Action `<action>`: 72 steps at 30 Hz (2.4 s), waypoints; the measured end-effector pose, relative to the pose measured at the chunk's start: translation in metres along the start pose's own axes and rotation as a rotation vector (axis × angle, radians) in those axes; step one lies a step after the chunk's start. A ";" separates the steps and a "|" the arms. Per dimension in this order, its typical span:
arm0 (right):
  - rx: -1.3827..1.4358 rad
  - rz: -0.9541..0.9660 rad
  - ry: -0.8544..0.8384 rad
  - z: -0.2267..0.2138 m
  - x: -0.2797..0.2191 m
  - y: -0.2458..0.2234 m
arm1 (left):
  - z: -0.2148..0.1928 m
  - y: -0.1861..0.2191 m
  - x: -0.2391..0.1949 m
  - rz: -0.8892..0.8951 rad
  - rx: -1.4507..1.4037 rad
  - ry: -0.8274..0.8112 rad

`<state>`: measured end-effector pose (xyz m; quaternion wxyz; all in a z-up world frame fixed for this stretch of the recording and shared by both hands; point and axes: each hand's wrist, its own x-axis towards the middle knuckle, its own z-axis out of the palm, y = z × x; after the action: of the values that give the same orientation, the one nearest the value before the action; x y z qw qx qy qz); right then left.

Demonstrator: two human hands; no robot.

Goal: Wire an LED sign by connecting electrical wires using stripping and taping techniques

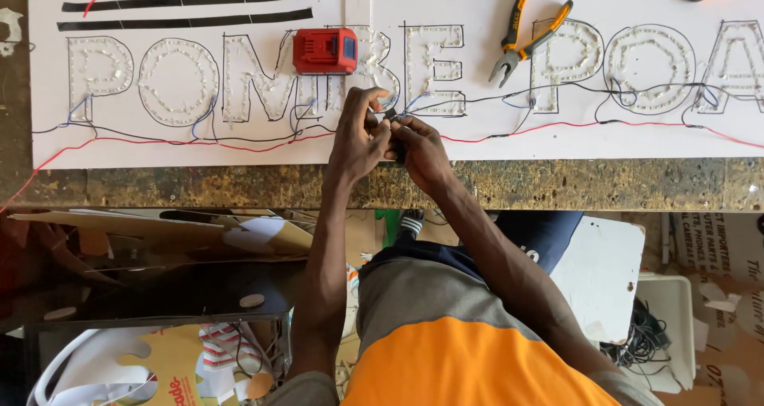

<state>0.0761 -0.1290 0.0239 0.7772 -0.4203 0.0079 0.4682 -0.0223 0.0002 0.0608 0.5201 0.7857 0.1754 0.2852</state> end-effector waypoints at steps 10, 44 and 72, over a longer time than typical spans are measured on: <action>0.102 -0.004 -0.077 -0.022 0.011 0.013 | -0.003 0.002 0.003 -0.022 -0.037 -0.044; -0.455 -0.057 -0.096 0.008 -0.012 -0.046 | 0.029 -0.074 -0.019 0.356 0.273 0.097; -0.325 0.378 -0.182 -0.008 0.068 -0.073 | 0.049 -0.092 -0.014 0.616 0.623 0.286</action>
<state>0.1710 -0.1004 0.0386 0.5958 -0.4868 -0.0592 0.6360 -0.0005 -0.0060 -0.0415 0.1208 0.8728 0.0810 0.4659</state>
